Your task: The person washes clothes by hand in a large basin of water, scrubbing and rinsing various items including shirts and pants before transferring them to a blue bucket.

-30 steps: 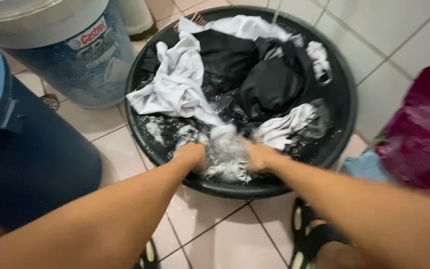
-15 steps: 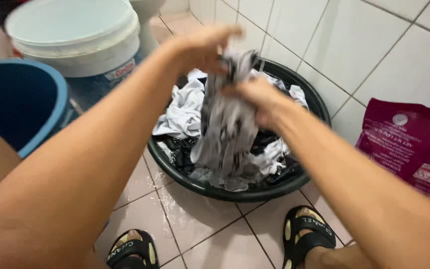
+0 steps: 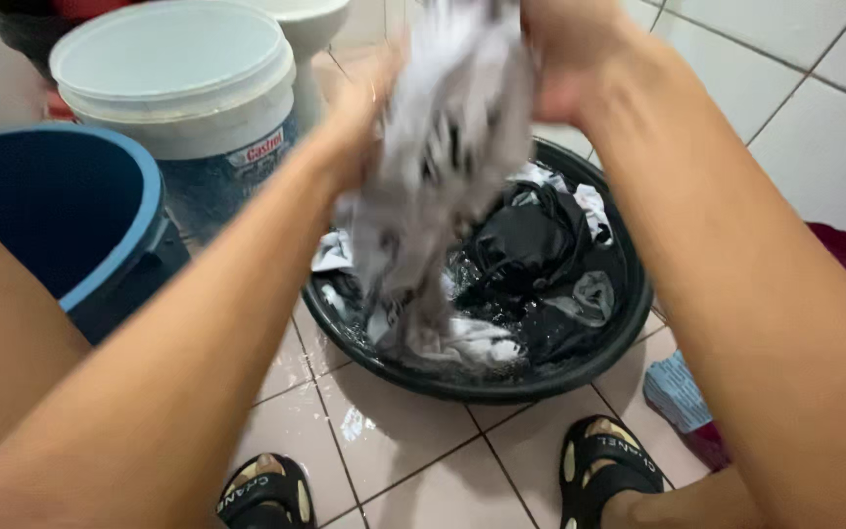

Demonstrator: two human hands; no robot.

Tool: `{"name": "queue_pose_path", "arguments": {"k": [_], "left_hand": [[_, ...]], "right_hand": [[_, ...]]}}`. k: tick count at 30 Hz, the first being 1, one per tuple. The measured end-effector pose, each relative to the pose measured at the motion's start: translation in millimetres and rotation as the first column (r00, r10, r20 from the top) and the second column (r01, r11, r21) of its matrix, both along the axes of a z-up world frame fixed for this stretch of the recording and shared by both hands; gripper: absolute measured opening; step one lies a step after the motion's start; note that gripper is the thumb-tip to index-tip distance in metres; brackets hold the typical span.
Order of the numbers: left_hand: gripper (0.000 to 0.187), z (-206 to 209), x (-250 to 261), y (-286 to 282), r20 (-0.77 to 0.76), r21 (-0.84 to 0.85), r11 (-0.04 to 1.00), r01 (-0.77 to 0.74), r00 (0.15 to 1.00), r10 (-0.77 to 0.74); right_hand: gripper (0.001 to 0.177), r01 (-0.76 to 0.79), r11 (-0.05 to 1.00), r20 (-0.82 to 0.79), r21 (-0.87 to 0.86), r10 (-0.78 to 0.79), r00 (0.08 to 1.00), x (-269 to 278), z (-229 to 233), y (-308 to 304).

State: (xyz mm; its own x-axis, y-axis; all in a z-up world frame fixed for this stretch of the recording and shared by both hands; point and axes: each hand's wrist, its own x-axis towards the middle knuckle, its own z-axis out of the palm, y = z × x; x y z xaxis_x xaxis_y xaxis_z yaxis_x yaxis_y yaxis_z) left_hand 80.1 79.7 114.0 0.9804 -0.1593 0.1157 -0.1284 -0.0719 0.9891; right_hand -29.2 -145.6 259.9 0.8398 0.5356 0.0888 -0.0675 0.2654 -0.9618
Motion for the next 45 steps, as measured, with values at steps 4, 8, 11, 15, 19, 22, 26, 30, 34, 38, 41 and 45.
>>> {"name": "queue_pose_path", "arguments": {"k": [4,8,11,15,19,22,26,30,34,38,41,45], "left_hand": [[0.043,-145,-47,-22,0.02,0.665,0.744,-0.06,0.998,0.063],[0.061,-207,-123,-41,-0.214,0.805,0.462,0.372,0.908,-0.359],[0.065,-217,-167,-63,-0.254,0.89,0.262,0.374,0.882,-0.397],[0.055,-219,-186,-72,-0.355,0.87,0.192,0.454,0.847,-0.396],[0.058,-231,-184,-83,-0.529,0.779,0.2,0.594,0.794,-0.298],[0.056,-248,-177,-93,-0.547,0.76,0.186,0.623,0.766,-0.337],[0.069,-258,-177,-90,-0.618,0.724,0.184,0.665,0.743,-0.257],[0.097,-236,-184,-68,-0.288,0.742,0.547,0.388,0.921,-0.261],[0.133,-193,-184,-59,-0.093,0.697,0.671,0.253,0.96,-0.266],[0.11,-143,-188,-57,0.094,0.455,0.857,0.243,0.944,-0.317],[0.104,-110,-187,-52,-0.129,0.091,0.855,0.511,0.857,-0.499],[0.102,-100,-192,-76,0.279,0.41,0.907,0.094,0.934,-0.222]], "right_hand": [[0.022,0.126,0.735,-0.02,-0.666,-0.187,0.982,-28,-89,-18],[0.087,-0.186,0.233,-0.228,-0.955,-0.168,0.959,-51,-220,-17],[0.088,-0.087,0.053,-0.087,-0.995,0.013,0.996,-78,-298,0],[0.063,0.072,-0.028,0.065,-0.997,0.207,0.976,-71,-336,-6],[0.064,-0.054,0.077,-0.054,-0.996,0.007,0.999,-65,-360,-13],[0.055,-0.066,0.131,-0.069,-0.989,-0.017,0.997,-64,-376,-19],[0.047,0.085,0.14,0.072,-0.986,-0.091,0.993,-72,-385,-24],[0.055,0.169,0.317,0.065,-0.933,-0.313,0.947,-75,-337,-33],[0.025,0.122,0.627,-0.209,-0.77,-0.428,0.879,-82,-256,-25],[0.01,0.253,0.871,-0.214,-0.42,-0.367,0.905,-90,-170,-11],[0.009,0.296,0.918,-0.239,-0.265,-0.36,0.902,-99,-111,-8],[0.022,0.285,0.958,-0.416,-0.045,-0.277,0.866,-107,-59,-30]]}}
